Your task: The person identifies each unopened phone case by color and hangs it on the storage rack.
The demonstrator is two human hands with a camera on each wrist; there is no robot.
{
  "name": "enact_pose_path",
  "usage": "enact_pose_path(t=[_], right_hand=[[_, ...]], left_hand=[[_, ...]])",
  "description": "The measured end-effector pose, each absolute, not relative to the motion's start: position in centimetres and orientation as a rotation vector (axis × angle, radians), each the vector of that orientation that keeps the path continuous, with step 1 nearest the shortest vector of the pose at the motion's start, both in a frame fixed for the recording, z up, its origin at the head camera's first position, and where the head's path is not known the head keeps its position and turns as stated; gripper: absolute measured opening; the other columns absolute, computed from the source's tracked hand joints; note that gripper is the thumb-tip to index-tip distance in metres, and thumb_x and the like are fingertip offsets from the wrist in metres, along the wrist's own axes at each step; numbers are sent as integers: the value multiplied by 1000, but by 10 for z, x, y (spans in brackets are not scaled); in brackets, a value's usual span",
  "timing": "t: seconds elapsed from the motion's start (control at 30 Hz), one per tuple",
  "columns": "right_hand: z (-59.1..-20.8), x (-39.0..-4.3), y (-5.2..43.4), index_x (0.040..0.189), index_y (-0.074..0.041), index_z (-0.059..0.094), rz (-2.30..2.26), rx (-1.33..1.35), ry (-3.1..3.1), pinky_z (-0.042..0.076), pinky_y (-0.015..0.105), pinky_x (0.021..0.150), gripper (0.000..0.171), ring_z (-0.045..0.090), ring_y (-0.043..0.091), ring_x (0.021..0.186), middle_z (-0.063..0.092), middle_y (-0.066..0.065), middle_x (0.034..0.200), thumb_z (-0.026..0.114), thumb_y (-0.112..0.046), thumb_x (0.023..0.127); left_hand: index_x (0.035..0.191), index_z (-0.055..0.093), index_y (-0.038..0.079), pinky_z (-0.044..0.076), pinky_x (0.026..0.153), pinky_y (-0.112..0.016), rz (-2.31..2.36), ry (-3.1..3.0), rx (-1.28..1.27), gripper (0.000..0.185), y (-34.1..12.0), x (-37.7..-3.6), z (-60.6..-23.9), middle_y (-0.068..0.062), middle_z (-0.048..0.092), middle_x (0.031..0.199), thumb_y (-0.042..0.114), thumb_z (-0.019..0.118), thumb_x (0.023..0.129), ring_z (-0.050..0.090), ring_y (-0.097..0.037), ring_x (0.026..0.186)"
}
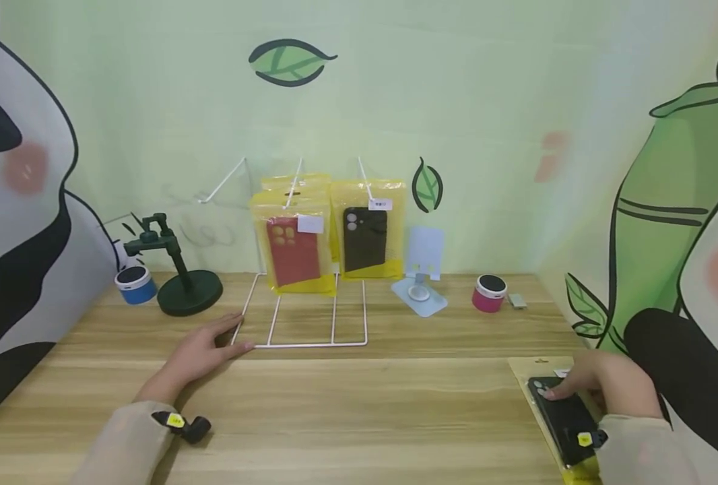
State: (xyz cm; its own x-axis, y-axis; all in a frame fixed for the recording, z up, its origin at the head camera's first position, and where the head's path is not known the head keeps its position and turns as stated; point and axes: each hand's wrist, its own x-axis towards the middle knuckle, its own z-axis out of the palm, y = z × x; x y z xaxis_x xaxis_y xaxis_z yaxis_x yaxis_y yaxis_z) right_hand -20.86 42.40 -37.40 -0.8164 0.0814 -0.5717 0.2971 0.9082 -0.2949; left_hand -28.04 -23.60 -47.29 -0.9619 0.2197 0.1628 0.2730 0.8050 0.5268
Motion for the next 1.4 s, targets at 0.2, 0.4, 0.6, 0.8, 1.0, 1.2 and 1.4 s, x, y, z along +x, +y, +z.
enact_pose_path(t=[0.2, 0.4, 0.6, 0.8, 1.0, 1.2, 1.4], right_hand=[[-386, -220, 394, 92, 1, 59, -573, -58, 2572, 46, 27, 59, 50, 54, 17, 70, 56, 5, 81, 83, -42, 82], [-395, -226, 369, 95, -5, 64, -694, -328, 2478, 42, 34, 68, 33, 52, 20, 81, 56, 4, 84, 77, -34, 88], [-395, -223, 351, 102, -7, 62, -852, -468, 2394, 45, 34, 74, 26, 55, 23, 88, 62, 6, 95, 73, -27, 91], [-398, -224, 343, 103, -5, 60, -948, -537, 2341, 43, 25, 65, 24, 56, 19, 79, 61, 4, 87, 74, -22, 92], [-396, -228, 343, 108, -3, 66, -1009, -616, 2385, 49, 25, 68, 23, 61, 17, 80, 68, 5, 91, 71, -21, 94], [-384, -226, 340, 107, -2, 63, -1154, -696, 2416, 55, 29, 71, 20, 66, 18, 83, 69, 10, 95, 69, -17, 96], [-369, -218, 333, 114, -1, 61, -1302, -704, 2532, 58, 33, 74, 23, 67, 22, 88, 71, 11, 103, 68, -14, 96]], left_hand=[[150, 49, 12, 28, 115, -62, -854, -2891, -390, 84, -236, -282, -473, -13, 40, 157, 67, 64, 88, 35, -40, 144], [150, 49, 12, 28, 114, -62, -853, -2896, -398, 85, -235, -281, -473, -13, 41, 157, 67, 64, 88, 35, -40, 144], [150, 50, 13, 27, 114, -63, -858, -2902, -379, 82, -235, -281, -473, -13, 41, 157, 65, 65, 88, 35, -40, 144], [150, 50, 13, 27, 114, -63, -852, -2901, -374, 82, -235, -280, -473, -14, 41, 157, 64, 66, 88, 35, -40, 144], [149, 50, 13, 28, 115, -62, -861, -2890, -388, 81, -236, -280, -472, -14, 42, 157, 63, 67, 88, 36, -39, 144], [150, 50, 13, 28, 115, -62, -872, -2892, -379, 82, -236, -280, -471, -14, 41, 157, 63, 67, 88, 35, -39, 145], [149, 51, 13, 28, 115, -61, -873, -2886, -391, 82, -236, -280, -470, -13, 42, 156, 64, 67, 87, 36, -38, 144]])
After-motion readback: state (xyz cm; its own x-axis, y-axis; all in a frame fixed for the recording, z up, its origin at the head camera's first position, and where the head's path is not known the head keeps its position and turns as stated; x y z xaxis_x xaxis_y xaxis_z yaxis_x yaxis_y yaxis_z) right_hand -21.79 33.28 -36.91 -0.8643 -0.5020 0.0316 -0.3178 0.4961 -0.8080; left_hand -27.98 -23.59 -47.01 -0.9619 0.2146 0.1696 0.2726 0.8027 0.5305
